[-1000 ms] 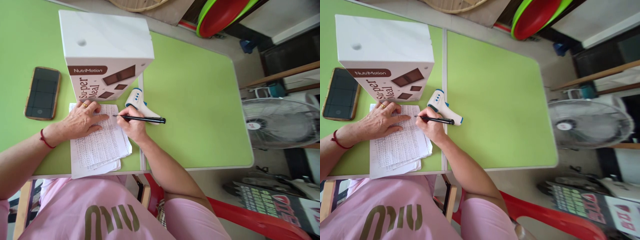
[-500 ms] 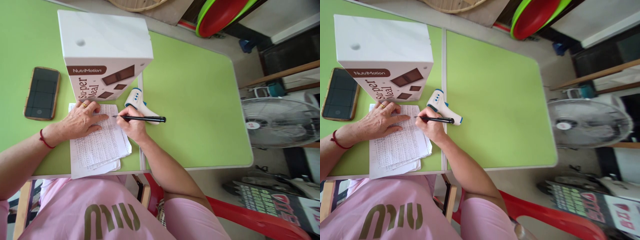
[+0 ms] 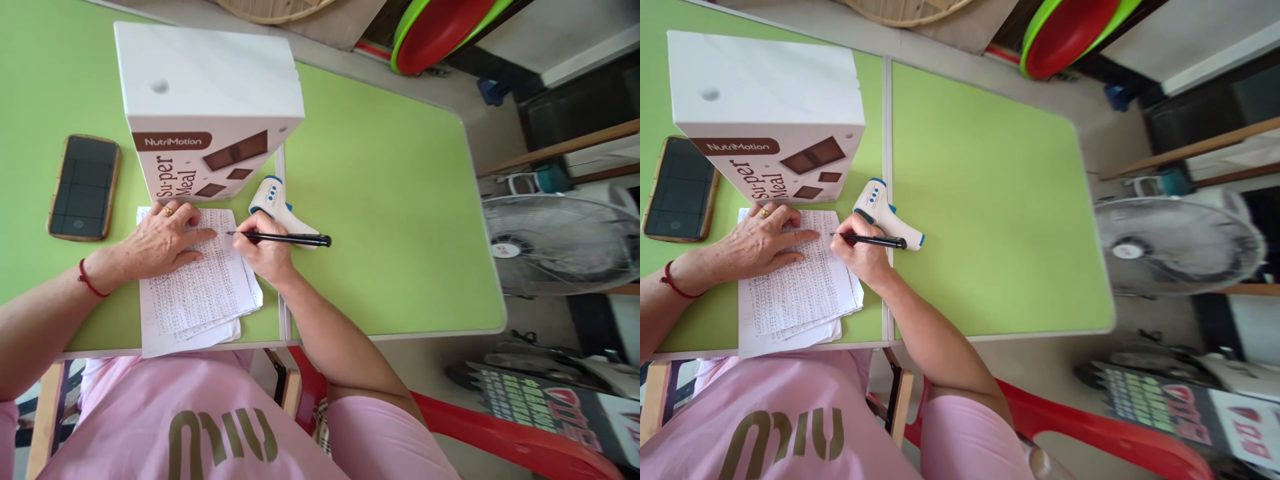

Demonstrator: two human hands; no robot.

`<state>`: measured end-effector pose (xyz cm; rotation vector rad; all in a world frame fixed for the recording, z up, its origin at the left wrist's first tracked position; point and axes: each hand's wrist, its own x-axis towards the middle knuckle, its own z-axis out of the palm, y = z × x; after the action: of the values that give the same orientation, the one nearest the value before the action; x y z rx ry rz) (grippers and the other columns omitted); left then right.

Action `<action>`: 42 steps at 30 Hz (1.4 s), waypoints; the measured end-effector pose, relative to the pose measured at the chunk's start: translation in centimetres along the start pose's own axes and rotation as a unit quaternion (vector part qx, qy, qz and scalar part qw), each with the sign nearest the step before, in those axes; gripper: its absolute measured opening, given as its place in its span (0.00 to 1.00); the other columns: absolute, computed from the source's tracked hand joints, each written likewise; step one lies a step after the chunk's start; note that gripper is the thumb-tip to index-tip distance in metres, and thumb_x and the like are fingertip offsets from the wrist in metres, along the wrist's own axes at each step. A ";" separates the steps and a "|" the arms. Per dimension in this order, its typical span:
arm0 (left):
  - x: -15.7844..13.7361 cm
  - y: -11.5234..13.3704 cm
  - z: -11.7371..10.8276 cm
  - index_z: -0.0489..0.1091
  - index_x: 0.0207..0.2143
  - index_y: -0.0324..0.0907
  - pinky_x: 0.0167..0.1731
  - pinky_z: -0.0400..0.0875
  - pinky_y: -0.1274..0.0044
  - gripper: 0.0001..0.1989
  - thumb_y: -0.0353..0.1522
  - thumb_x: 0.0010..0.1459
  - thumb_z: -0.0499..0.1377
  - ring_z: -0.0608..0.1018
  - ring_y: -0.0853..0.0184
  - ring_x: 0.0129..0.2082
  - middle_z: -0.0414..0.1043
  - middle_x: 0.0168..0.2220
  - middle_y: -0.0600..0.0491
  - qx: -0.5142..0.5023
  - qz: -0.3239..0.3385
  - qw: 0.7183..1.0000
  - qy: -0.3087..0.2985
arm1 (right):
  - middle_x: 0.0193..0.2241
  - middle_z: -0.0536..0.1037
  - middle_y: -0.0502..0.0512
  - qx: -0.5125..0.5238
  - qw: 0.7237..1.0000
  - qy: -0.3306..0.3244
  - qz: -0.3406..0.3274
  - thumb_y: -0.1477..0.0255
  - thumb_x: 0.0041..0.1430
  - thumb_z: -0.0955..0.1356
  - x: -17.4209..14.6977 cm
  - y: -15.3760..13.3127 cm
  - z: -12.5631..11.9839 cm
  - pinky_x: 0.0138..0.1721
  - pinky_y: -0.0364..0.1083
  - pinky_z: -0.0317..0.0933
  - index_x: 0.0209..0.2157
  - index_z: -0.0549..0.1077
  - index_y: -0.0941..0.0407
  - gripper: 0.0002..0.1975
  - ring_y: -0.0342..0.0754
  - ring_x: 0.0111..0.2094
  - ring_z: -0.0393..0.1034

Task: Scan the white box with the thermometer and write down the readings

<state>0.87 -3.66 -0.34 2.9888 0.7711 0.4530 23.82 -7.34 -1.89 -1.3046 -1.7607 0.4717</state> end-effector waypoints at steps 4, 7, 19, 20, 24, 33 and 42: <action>0.1 0.1 -0.2 0.71 0.55 0.46 0.42 0.62 0.64 0.17 0.38 0.66 0.56 0.65 0.56 0.39 0.62 0.43 0.44 -0.006 -0.007 1.000 -0.015 | 0.18 0.67 0.45 0.005 1.000 0.000 0.022 0.71 0.52 0.64 0.1 0.0 -0.2 0.22 0.42 0.56 0.24 0.64 0.54 0.05 0.40 0.19 0.58; 0.1 0.1 -0.3 0.71 0.55 0.46 0.43 0.62 0.64 0.17 0.38 0.66 0.56 0.65 0.56 0.39 0.62 0.43 0.44 -0.017 -0.009 1.000 -0.011 | 0.17 0.66 0.45 0.004 0.999 0.003 0.032 0.71 0.52 0.64 0.2 0.1 -0.3 0.22 0.42 0.55 0.24 0.64 0.54 0.05 0.40 0.19 0.57; 0.0 0.0 -0.2 0.70 0.55 0.47 0.40 0.63 0.65 0.17 0.40 0.67 0.54 0.65 0.56 0.39 0.63 0.43 0.44 0.004 -0.006 1.000 -0.010 | 0.17 0.66 0.45 0.006 0.999 -0.009 0.034 0.71 0.50 0.64 0.3 0.0 -0.4 0.22 0.43 0.55 0.24 0.64 0.54 0.04 0.41 0.19 0.58; 0.0 0.0 -0.1 0.70 0.55 0.47 0.40 0.63 0.65 0.17 0.40 0.67 0.55 0.65 0.56 0.39 0.62 0.43 0.44 0.003 -0.006 1.000 -0.007 | 0.17 0.66 0.45 0.005 0.999 -0.009 0.036 0.71 0.50 0.64 0.3 0.0 -0.4 0.22 0.43 0.55 0.23 0.63 0.54 0.04 0.41 0.19 0.58; 0.0 0.0 -0.1 0.71 0.55 0.47 0.40 0.63 0.65 0.17 0.40 0.67 0.55 0.65 0.56 0.39 0.63 0.43 0.44 0.004 -0.003 1.000 -0.007 | 0.16 0.66 0.45 0.004 0.999 0.000 0.038 0.71 0.49 0.64 0.3 0.0 -0.4 0.22 0.43 0.55 0.22 0.63 0.54 0.05 0.40 0.19 0.58; 0.0 0.0 0.0 0.71 0.54 0.46 0.41 0.63 0.64 0.17 0.39 0.67 0.54 0.66 0.55 0.39 0.63 0.43 0.44 0.003 0.000 1.000 0.000 | 0.17 0.67 0.45 0.017 1.000 0.003 0.026 0.70 0.53 0.65 0.2 0.2 -0.3 0.22 0.42 0.55 0.24 0.65 0.54 0.05 0.40 0.19 0.58; 0.0 0.1 -0.1 0.71 0.54 0.46 0.40 0.63 0.64 0.16 0.39 0.66 0.56 0.66 0.55 0.39 0.63 0.42 0.44 0.002 -0.002 1.000 0.005 | 0.19 0.68 0.46 0.008 1.000 -0.003 0.023 0.72 0.52 0.65 0.2 0.2 -0.3 0.24 0.43 0.56 0.25 0.65 0.54 0.04 0.40 0.21 0.59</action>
<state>0.91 -3.73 -0.23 2.9910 0.7808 0.4666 24.16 -7.14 -1.77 -1.3365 -1.7317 0.5147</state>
